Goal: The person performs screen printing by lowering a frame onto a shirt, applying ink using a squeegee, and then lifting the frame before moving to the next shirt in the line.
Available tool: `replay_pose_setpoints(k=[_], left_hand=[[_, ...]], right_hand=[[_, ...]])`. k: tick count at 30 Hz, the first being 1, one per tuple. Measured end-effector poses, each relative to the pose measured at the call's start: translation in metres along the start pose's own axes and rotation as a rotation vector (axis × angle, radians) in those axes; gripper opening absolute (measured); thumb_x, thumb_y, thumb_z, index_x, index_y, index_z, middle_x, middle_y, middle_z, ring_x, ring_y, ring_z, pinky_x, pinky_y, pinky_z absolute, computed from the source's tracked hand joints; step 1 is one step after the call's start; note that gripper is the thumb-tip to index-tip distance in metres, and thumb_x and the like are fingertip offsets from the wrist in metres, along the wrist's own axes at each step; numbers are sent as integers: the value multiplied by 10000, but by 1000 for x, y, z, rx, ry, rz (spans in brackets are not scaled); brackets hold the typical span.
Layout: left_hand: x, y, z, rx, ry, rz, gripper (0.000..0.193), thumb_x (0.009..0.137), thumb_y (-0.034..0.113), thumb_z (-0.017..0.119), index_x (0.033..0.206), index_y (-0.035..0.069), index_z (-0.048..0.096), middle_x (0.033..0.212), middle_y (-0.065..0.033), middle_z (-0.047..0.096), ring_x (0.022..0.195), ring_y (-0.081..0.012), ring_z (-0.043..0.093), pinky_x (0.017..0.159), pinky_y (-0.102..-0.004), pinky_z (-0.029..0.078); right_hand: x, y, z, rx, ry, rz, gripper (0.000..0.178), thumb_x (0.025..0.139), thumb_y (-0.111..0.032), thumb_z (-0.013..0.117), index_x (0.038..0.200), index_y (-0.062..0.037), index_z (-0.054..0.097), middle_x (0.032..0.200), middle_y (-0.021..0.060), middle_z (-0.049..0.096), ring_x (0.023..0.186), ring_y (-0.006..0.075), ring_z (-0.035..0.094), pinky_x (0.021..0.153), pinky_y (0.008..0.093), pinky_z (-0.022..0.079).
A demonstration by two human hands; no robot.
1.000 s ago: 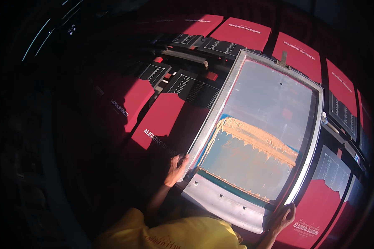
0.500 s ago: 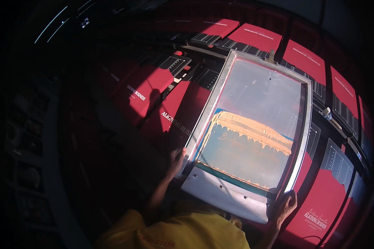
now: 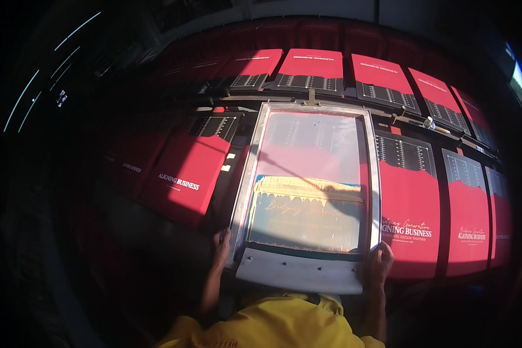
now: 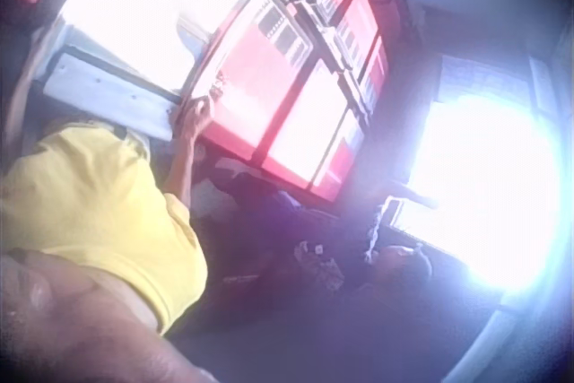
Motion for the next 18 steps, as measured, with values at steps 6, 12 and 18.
replay_pose_setpoints(k=[6, 12, 18], left_hand=[[43, 6, -39, 130, -294, -90, 442, 986, 385, 569, 722, 48, 456, 721, 27, 380, 709, -100, 375, 628, -339, 336], [64, 20, -38, 214, -338, 11, 466, 996, 350, 528, 662, 57, 387, 646, 43, 308, 640, -93, 317, 561, -353, 283], [124, -9, -40, 313, -380, 67, 466, 986, 389, 501, 686, 40, 431, 613, -16, 381, 605, -123, 399, 563, -363, 338]], right_hand=[[-48, 2, 37, 31, 32, 127, 218, 944, -40, 534, 1083, 59, 670, 868, 81, 674, 764, 121, 585, 699, 287, 475], [-51, 5, 61, -3, 73, 118, 193, 935, -51, 559, 1042, 56, 679, 822, 85, 655, 756, 138, 576, 696, 305, 463], [-48, -6, 97, -70, 94, 148, 205, 913, -26, 556, 1064, 53, 671, 873, 129, 689, 814, 186, 647, 752, 329, 508]])
Point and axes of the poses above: each hand's wrist, its own x-axis towards the middle knuckle, its own z-axis out of the palm, y = z × x, the point moved 7 cm from there along x, towards the middle knuckle
